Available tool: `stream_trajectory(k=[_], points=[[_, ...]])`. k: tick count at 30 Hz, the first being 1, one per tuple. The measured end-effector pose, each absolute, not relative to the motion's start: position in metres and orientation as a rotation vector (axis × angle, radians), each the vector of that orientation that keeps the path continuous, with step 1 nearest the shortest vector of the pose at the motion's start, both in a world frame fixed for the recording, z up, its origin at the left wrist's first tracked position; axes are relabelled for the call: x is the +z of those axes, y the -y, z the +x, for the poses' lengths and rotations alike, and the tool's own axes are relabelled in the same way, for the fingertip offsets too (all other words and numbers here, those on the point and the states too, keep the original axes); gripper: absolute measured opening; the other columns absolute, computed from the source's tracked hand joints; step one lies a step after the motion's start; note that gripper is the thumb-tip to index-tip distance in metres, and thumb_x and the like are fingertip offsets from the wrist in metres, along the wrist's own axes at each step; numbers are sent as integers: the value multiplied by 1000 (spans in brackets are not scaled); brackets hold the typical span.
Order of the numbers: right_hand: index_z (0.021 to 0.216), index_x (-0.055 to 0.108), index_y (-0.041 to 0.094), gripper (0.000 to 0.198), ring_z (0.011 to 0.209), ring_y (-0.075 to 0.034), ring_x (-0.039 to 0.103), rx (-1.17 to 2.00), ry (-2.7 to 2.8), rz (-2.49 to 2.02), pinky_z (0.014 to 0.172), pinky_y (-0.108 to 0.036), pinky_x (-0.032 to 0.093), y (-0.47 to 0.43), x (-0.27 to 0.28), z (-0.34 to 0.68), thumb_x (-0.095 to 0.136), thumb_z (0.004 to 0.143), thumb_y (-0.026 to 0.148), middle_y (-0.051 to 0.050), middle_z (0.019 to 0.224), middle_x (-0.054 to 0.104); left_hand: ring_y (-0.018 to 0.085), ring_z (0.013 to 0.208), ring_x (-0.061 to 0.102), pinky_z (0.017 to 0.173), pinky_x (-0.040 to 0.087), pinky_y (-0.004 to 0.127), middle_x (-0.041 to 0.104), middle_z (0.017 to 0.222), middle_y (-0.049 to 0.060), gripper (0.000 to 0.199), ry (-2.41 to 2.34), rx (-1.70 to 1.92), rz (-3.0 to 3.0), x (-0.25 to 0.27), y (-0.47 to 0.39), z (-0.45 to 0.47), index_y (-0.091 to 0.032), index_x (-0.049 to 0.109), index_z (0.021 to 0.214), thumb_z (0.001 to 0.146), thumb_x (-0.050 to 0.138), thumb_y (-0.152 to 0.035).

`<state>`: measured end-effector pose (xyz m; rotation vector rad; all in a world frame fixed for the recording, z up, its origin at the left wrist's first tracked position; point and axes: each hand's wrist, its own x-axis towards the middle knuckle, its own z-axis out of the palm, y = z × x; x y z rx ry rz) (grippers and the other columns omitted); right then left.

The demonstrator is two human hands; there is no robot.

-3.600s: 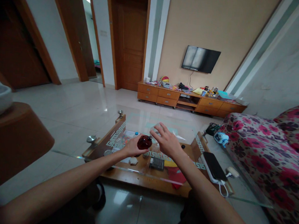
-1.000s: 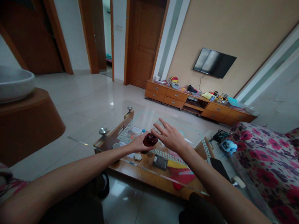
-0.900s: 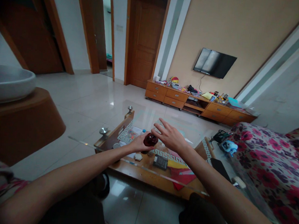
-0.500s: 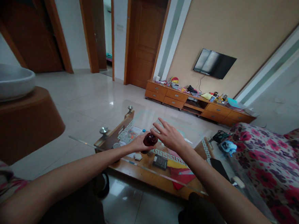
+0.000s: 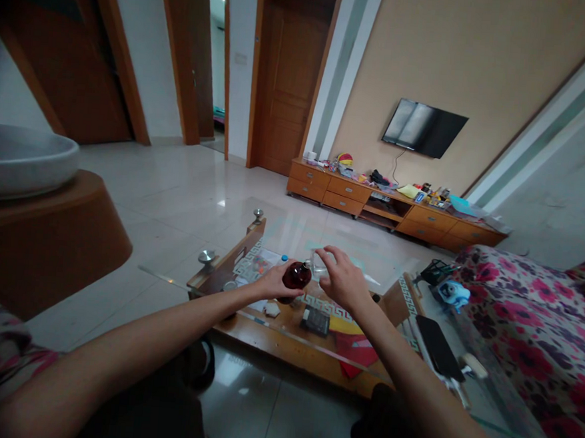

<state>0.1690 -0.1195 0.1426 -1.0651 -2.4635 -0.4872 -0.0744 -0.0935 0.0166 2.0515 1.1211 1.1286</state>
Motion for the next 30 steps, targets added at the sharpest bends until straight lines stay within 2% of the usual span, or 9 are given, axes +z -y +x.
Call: stream_trajectory(k=[2,5,10,15,17,20,24,30], points=[[154,46,28,70,121,-32,66,-349,2367,-1093,91,-46,63,114,127,178,70,88,26,-13,148,57,31,112,72,99,56,42,74,123,5,85,-1126,1092,2054,17,91,-77,-28,58,139,66,92,-55],[152,47,26,70,122,-35,67,-176,2185,-1184,98,-51,59,101,102,197,72,89,45,-14,144,62,31,113,72,102,55,42,73,126,7,88,-1105,1037,2073,21,88,-81,-26,58,139,64,94,-57],[144,53,26,76,112,-37,71,16,1876,-1374,95,-52,58,81,63,254,73,84,68,-13,131,71,31,119,69,107,53,44,71,134,9,90,-1040,1008,2078,22,81,-85,-25,58,142,65,93,-55],[131,65,24,72,116,-37,68,-29,1820,-1405,103,-51,53,78,49,345,76,78,73,-14,129,71,33,121,67,109,51,50,70,134,12,91,-1077,994,1989,11,68,-76,-22,58,143,64,95,-50],[130,66,22,74,115,-36,68,4,1745,-1434,102,-52,53,82,50,378,77,77,73,-15,126,71,33,125,66,113,48,52,69,137,13,95,-1052,1016,1967,7,64,-71,-22,55,146,64,95,-49],[132,64,21,76,111,-35,69,145,1577,-1479,95,-51,56,94,51,414,76,78,73,-15,123,72,32,124,66,114,48,53,70,134,11,86,-1029,969,1994,7,62,-64,-21,57,142,68,93,-48],[131,64,20,74,109,-33,68,226,1453,-1429,95,-50,56,109,58,429,77,80,72,-15,122,72,33,120,68,111,51,51,73,129,11,82,-1087,947,1992,13,66,-56,-19,59,139,69,90,-48],[126,66,20,72,102,-32,68,153,1410,-1388,90,-47,56,124,84,407,78,78,72,-13,113,72,34,121,68,112,51,50,72,132,13,82,-1141,919,1998,32,83,-42,-18,60,137,66,90,-44]])
